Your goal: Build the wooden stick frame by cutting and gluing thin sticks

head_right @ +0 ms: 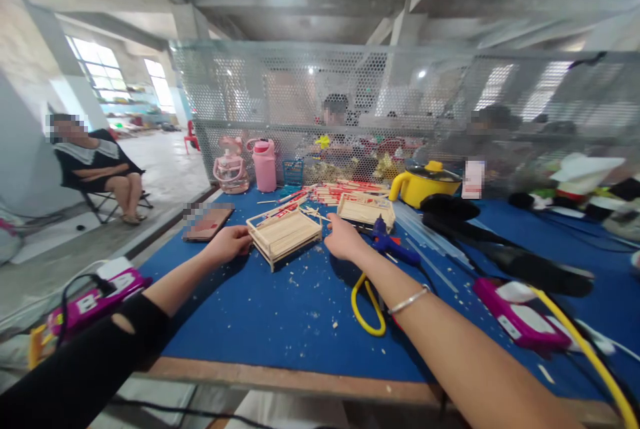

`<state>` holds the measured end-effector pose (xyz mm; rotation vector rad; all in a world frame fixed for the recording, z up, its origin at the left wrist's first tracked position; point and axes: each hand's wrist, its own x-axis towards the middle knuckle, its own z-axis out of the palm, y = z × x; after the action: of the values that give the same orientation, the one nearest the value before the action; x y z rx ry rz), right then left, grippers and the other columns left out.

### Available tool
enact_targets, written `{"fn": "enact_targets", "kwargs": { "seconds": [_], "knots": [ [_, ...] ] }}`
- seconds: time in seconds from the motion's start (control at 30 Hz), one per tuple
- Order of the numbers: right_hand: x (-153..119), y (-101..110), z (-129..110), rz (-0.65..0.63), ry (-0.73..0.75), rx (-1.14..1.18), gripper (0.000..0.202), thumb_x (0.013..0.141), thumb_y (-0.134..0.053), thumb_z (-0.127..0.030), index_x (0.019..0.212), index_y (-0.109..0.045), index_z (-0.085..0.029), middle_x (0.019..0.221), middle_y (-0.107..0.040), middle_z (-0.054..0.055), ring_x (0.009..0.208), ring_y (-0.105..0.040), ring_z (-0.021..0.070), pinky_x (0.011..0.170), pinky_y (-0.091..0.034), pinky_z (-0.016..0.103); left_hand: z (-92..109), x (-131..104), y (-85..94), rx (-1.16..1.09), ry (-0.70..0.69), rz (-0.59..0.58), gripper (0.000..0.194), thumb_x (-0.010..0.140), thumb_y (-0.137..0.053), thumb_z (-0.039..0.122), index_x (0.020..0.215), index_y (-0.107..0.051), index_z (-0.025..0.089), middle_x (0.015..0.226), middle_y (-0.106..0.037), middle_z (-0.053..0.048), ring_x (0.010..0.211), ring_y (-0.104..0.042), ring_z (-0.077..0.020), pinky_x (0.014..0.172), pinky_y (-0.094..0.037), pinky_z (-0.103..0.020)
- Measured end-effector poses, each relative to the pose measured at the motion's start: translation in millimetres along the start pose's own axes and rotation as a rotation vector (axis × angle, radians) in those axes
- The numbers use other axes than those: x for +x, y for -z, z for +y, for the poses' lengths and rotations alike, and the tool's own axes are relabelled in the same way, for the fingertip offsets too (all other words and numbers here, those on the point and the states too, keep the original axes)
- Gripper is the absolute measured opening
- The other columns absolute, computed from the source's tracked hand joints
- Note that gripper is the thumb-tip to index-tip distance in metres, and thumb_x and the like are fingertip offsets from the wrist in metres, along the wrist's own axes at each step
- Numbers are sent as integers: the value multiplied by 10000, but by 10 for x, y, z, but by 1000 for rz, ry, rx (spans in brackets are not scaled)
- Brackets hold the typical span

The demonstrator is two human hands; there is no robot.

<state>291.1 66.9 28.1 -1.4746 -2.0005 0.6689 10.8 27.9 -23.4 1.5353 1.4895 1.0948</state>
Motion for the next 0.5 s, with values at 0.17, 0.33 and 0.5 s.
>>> {"fn": "enact_targets", "kwargs": {
  "seconds": [0.17,0.33,0.5],
  "knots": [
    [186,-109,4,-119,-67,126,504,618,-572,19,1099,-566,-131,741,-704,28,618,-623,157,585,-450,245,33,2,-7,-83,-1,-18,282,686,-626,368,797,-678,114,532,-528,33,490,-475,-102,540,-422,-238],
    [-176,6,-30,-237,-128,252,563,654,-529,5,1197,-449,-119,660,-604,-24,553,-551,121,494,-391,223,88,-77,-7,-160,22,-13,327,679,-669,375,866,-709,109,585,-631,-7,534,-545,-134,585,-457,-264],
    [-745,117,-110,-344,-218,481,552,671,-511,-82,1200,-383,-175,835,-637,24,735,-624,154,567,-444,251,65,-66,-37,-231,44,-78,516,660,-732,392,1102,-667,133,830,-743,-70,736,-665,-218,719,-506,-322]
  ]
}}
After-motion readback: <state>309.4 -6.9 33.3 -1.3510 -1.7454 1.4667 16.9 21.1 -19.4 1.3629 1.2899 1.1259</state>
